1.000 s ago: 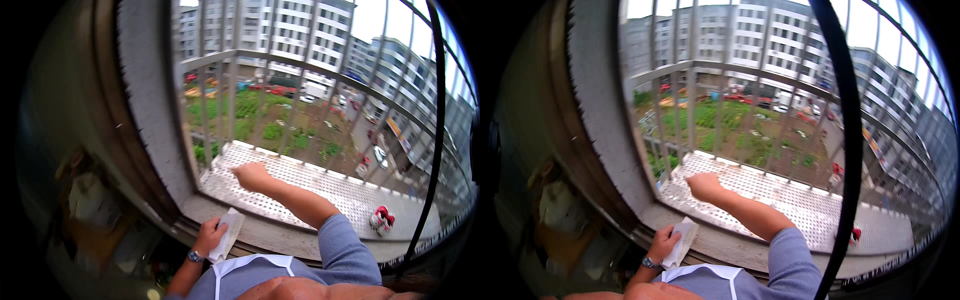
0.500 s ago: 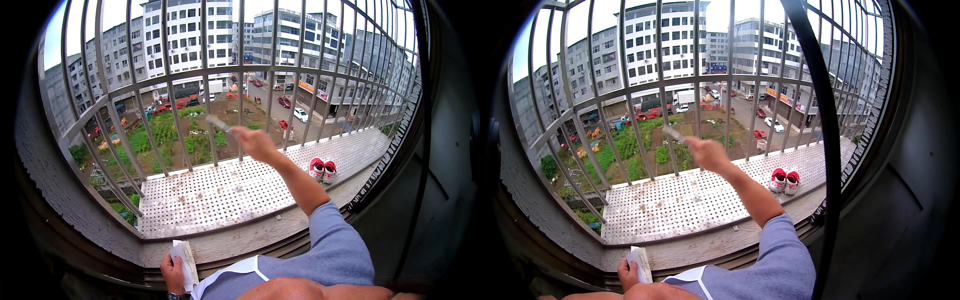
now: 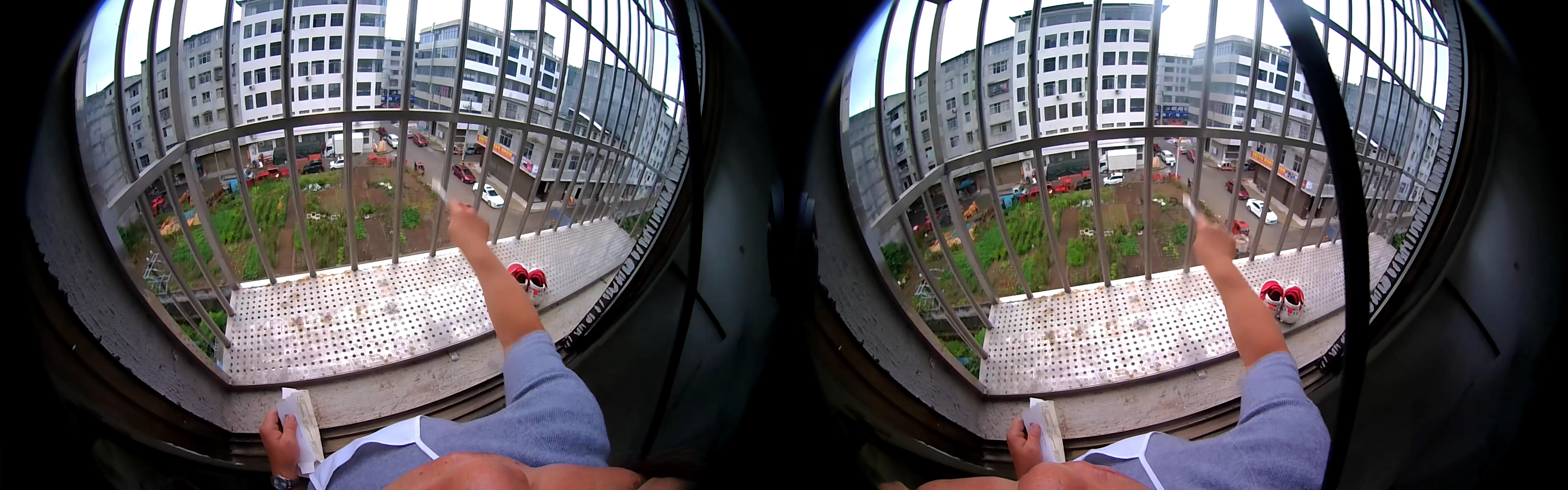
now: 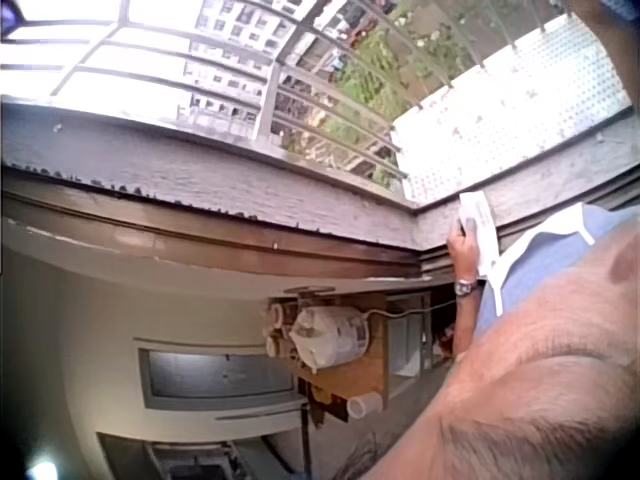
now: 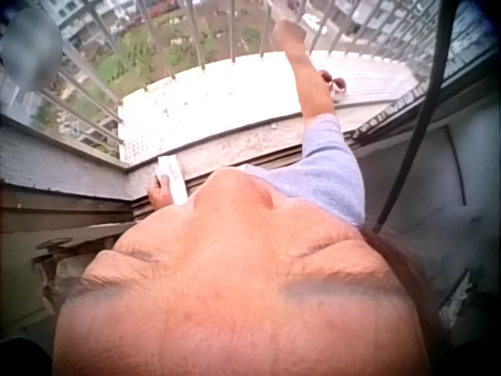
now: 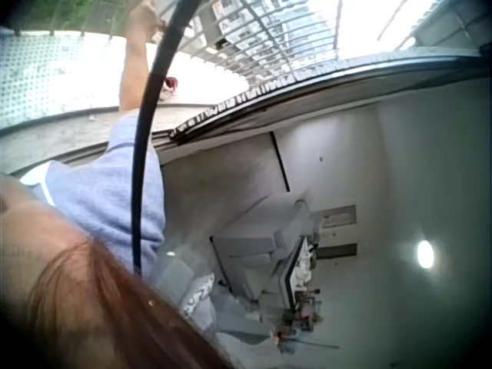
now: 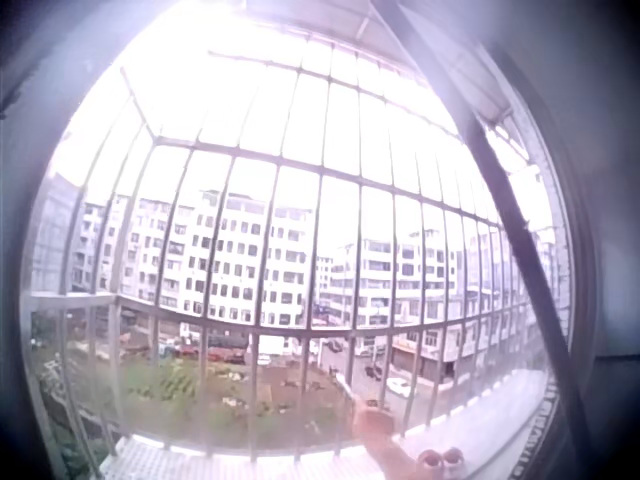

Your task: The person scrapes debris from a perforated metal balcony ledge and the adjacent window frame using a small metal tool, then wipes the scraped areas with a white cloth. The person also scrapes the vertical window frame and the metal security bars.

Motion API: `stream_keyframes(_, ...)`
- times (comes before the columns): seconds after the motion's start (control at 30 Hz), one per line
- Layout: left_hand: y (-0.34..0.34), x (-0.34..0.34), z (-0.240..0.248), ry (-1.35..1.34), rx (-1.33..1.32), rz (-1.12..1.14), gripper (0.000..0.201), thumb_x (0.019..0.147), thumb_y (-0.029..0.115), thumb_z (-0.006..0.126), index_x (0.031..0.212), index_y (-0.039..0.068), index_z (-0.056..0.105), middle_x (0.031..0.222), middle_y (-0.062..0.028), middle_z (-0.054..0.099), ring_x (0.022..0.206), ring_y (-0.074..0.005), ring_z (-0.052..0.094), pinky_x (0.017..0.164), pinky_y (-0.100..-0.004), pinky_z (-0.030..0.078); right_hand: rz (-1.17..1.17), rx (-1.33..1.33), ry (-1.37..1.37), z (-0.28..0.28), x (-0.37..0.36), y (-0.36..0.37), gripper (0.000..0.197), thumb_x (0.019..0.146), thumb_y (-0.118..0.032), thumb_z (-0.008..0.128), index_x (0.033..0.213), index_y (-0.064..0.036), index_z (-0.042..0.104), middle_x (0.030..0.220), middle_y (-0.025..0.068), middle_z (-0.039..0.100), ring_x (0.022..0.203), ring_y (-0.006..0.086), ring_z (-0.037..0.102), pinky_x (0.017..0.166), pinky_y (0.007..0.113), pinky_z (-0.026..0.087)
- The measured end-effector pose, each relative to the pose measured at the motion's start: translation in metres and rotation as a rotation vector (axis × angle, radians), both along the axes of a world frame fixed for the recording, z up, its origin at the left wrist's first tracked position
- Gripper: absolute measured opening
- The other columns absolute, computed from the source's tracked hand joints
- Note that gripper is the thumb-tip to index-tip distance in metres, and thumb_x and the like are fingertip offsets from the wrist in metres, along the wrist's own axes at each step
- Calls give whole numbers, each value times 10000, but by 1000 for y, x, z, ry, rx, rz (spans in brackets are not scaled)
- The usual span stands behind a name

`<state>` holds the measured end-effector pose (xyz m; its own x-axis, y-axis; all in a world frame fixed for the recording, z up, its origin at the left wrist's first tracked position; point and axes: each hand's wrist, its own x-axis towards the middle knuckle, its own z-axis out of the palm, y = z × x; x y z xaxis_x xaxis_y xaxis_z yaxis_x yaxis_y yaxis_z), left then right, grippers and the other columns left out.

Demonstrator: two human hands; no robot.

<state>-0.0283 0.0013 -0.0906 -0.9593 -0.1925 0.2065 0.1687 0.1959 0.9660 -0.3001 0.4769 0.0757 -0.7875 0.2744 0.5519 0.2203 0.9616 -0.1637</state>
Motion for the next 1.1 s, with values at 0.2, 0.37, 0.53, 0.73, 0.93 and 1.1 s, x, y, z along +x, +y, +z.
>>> stream_keyframes(0.2,-5,-3,-3,-33,50,-60,147,928,67,593,1029,-39,608,886,-70,660,800,-110,568,728,-295,481,345,-178,-442,-25,18,-13,294,894,-188,556,1139,-118,703,1053,178,701,989,375,664,859,450,525)
stream_keyframes(0.37,-51,-23,-66,14,16,-140,205,947,108,611,1098,-32,605,946,-79,680,844,-126,603,776,-300,497,239,-541,204,63,28,1,296,945,-253,551,1146,-92,697,992,180,713,882,362,686,792,445,524)
stream_keyframes(0.53,-48,-28,-70,-25,9,-156,241,941,140,639,1115,-24,609,930,-66,687,815,-117,605,754,-296,500,325,-600,329,89,7,55,307,947,-265,565,1150,-75,695,978,185,717,884,326,698,800,423,524)
stream_keyframes(0.73,-41,-18,-66,77,-48,-15,185,939,116,611,1063,-21,625,893,-68,688,782,-109,603,726,-290,498,-15,-355,281,123,66,49,309,951,-263,517,1125,-96,709,1048,165,710,976,343,682,851,448,525)
stream_keyframes(0.93,-52,-30,-82,62,-38,-114,149,926,99,604,1025,-9,630,859,-60,685,747,-96,594,695,-276,490,126,-788,617,106,-19,164,276,992,-238,492,1059,-84,711,664,115,617,500,206,566,451,356,436)
stream_keyframes(1.1,-55,-31,-97,132,-29,-11,145,933,132,603,987,-2,623,817,-46,669,714,-88,580,663,-274,481,121,-1750,648,149,-48,165,276,1008,-288,486,820,-93,540,597,2,444,395,81,327,343,217,225)
